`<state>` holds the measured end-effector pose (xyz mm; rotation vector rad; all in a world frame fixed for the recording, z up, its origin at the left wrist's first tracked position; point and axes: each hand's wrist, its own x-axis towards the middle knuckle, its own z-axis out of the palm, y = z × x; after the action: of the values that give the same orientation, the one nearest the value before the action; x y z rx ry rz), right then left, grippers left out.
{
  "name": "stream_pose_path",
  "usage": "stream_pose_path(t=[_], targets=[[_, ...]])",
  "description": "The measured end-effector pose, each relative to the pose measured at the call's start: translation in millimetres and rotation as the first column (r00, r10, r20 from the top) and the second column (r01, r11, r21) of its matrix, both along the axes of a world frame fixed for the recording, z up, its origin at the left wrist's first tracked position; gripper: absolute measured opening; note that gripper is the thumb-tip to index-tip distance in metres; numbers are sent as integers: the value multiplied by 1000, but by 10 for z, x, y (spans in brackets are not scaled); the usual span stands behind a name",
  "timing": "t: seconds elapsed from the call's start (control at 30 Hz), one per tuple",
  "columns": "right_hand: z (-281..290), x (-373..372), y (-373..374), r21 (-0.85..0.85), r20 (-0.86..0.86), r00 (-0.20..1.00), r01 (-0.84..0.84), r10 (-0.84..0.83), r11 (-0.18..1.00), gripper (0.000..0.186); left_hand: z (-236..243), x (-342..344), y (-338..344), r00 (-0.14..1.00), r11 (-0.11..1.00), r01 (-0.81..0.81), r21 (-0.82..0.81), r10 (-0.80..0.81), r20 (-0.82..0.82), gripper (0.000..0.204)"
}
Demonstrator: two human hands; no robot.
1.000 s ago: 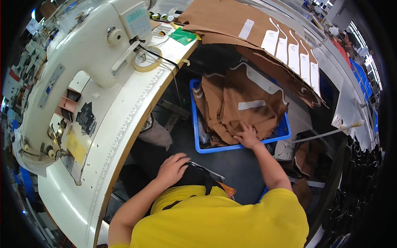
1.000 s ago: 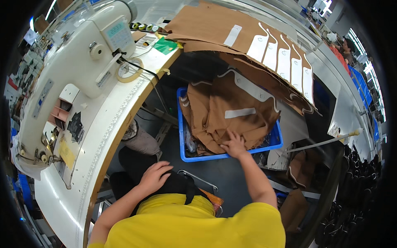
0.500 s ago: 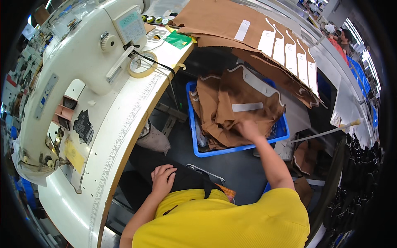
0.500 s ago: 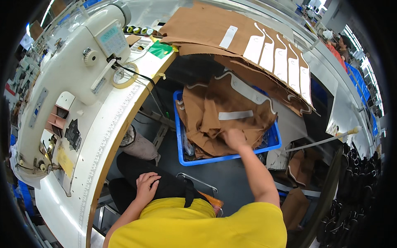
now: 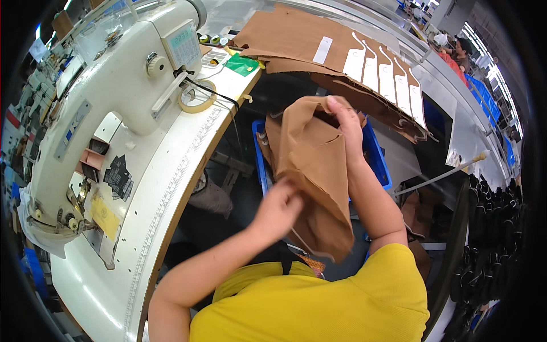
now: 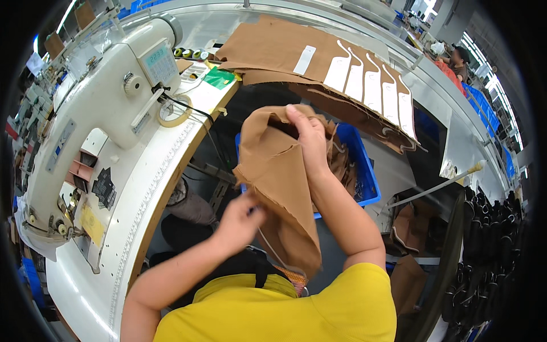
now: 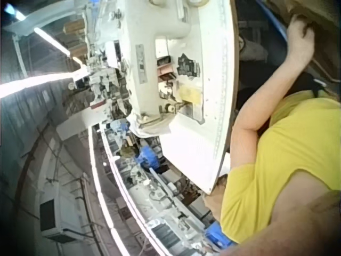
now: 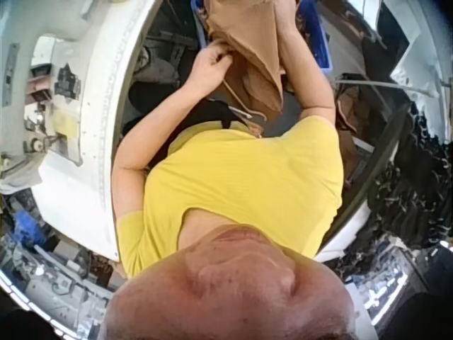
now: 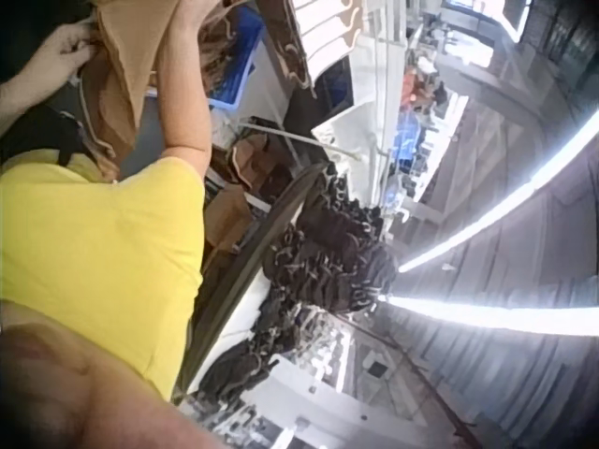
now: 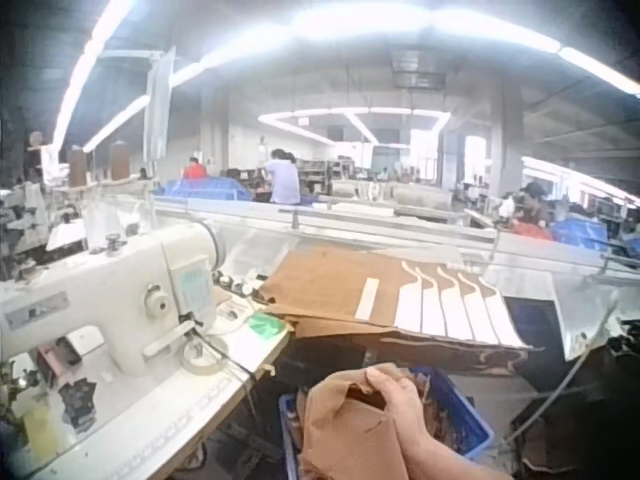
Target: The person stitches a fabric piece using a sewing machine and places it into a blue bin. The person then takes another fabric panel, positions a label onto it, and sews along the edges with the sewing machine.
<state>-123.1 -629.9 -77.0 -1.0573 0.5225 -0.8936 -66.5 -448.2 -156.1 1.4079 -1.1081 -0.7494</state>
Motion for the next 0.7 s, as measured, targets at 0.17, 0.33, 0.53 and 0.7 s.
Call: stream_pose_path(t=[0.17, 0.33, 0.53, 0.7], targets=[[-6, -404, -191, -42, 452, 865, 265, -219, 963, 32, 360, 545, -540, 923, 924, -223, -312, 303, 236, 15], [-1180, -853, 101, 150, 249, 838, 462, -486, 874, 38, 77, 441, -442, 880, 970, -110, -217, 197, 432, 20], [-2274, -1096, 520, 547, -165, 977, 203, -133, 812, 22, -567, 320, 164, 952, 962, 36, 272, -116, 284, 19], [-1768, -1193, 327, 43, -977, 128, -663, 169, 747, 30, -1005, 185, 993, 993, 889, -14, 457, -41, 110, 16]])
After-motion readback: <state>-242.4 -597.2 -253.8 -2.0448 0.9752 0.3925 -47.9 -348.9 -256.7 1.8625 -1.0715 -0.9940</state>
